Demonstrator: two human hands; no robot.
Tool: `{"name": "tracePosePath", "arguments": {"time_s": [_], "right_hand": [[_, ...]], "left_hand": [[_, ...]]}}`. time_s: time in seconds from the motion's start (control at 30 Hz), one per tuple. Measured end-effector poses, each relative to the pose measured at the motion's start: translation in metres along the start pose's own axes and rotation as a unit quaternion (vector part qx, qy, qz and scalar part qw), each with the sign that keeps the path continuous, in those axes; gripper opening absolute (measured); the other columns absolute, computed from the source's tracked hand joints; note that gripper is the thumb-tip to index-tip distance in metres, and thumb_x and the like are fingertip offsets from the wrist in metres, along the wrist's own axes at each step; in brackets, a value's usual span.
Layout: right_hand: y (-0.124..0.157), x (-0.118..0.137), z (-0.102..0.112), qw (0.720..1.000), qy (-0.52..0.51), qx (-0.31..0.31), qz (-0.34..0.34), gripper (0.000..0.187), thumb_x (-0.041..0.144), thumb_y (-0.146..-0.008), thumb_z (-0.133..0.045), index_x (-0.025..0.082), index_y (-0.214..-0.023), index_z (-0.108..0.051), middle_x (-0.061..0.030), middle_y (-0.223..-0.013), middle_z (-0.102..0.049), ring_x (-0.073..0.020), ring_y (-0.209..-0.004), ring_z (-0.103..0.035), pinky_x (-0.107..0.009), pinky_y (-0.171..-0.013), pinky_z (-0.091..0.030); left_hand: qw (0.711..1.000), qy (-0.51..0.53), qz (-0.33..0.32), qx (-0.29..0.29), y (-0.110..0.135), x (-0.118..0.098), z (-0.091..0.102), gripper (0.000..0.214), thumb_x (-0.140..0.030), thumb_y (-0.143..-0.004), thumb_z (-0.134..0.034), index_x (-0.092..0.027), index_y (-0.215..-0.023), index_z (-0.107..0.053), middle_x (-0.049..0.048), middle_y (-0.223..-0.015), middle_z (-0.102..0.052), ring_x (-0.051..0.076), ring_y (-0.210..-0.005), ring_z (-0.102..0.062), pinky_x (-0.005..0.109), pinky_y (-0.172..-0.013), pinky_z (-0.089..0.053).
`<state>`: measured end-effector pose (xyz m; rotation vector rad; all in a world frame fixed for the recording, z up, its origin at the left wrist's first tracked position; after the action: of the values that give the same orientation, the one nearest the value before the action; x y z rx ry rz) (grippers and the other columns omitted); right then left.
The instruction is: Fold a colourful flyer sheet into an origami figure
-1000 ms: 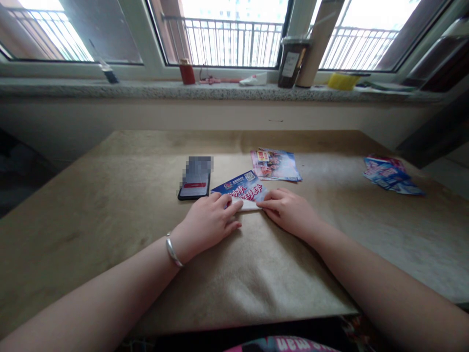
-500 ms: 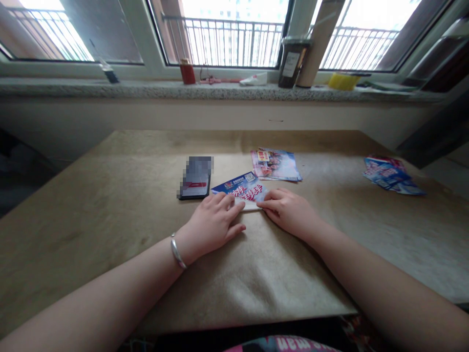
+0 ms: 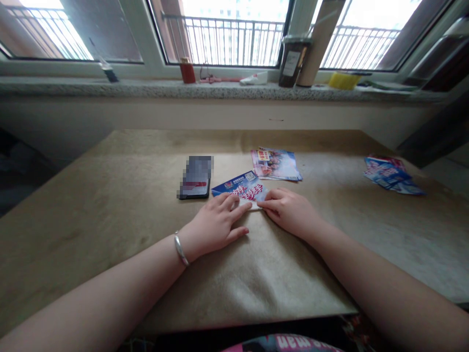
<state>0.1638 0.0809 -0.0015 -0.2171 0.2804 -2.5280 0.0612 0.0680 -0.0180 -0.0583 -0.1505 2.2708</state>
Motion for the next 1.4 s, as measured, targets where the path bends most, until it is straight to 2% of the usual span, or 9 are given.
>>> {"name": "tracePosePath", "arguments": {"time_s": [0.27,0.57,0.8,1.1,1.4], "right_hand": [[0.0000,-0.0055,0.0020,0.999,-0.035,-0.003,-0.019,0.020,0.022,-0.088,-0.053,0.021,-0.091,-0.073,-0.0047,-0.092,-0.068,-0.0180,-0.087,-0.060,-0.030,-0.080,-0.046],[-0.0014,-0.0076,0.0008,0.999,-0.052,0.002,-0.010,0.021,0.024,-0.089,-0.054,0.022,-0.092,-0.074,-0.0047,-0.090,-0.067,-0.0159,-0.083,-0.060,-0.028,-0.077,-0.046],[-0.0001,-0.0039,0.0024,1.000,0.001,0.009,-0.015,0.020,0.026,-0.089,-0.054,0.022,-0.085,-0.073,-0.0039,-0.082,-0.065,-0.0161,-0.077,-0.057,-0.027,-0.066,-0.040],[0.0004,-0.0025,0.0034,0.999,0.041,0.025,-0.021,0.021,0.027,-0.090,-0.053,0.025,-0.089,-0.073,-0.0028,-0.077,-0.063,-0.0159,-0.074,-0.056,-0.026,-0.062,-0.036],[0.0013,-0.0010,0.0033,1.000,0.005,0.009,-0.005,0.022,0.024,-0.090,-0.051,0.022,-0.090,-0.073,-0.0038,-0.087,-0.066,-0.0172,-0.085,-0.058,-0.027,-0.071,-0.041]], "left_hand": [[1.000,0.008,0.019,0.010,-0.0007,0.0002,0.0015,0.056,-0.053,-0.090,-0.044,-0.024,-0.138,-0.041,0.0119,-0.132,-0.046,0.030,-0.124,-0.040,0.047,-0.105,-0.032],[0.999,0.021,0.008,0.035,-0.0022,-0.0036,-0.0032,0.063,-0.056,-0.091,-0.042,-0.017,-0.140,-0.038,0.0097,-0.142,-0.042,0.032,-0.131,-0.034,0.046,-0.108,-0.028],[0.999,0.021,-0.001,0.027,-0.0007,-0.0024,-0.0037,0.065,-0.058,-0.091,-0.039,-0.018,-0.142,-0.036,0.0083,-0.142,-0.042,0.032,-0.129,-0.035,0.046,-0.108,-0.027],[0.999,0.022,-0.003,0.031,-0.0020,-0.0036,-0.0037,0.063,-0.057,-0.091,-0.040,-0.022,-0.143,-0.033,0.0068,-0.141,-0.042,0.031,-0.128,-0.035,0.045,-0.108,-0.027],[0.999,0.022,0.006,0.032,-0.0021,-0.0038,-0.0023,0.062,-0.055,-0.091,-0.040,-0.021,-0.142,-0.034,0.0077,-0.138,-0.044,0.031,-0.127,-0.035,0.046,-0.107,-0.027]]}}
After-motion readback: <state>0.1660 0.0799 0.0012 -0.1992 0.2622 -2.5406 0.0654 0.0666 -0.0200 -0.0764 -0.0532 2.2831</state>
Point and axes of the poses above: each hand's wrist, its own y-axis away from the middle knuckle, its own z-axis out of the back of the hand, x = y × z, the point moved 10 cm from there along -y, towards the middle knuckle
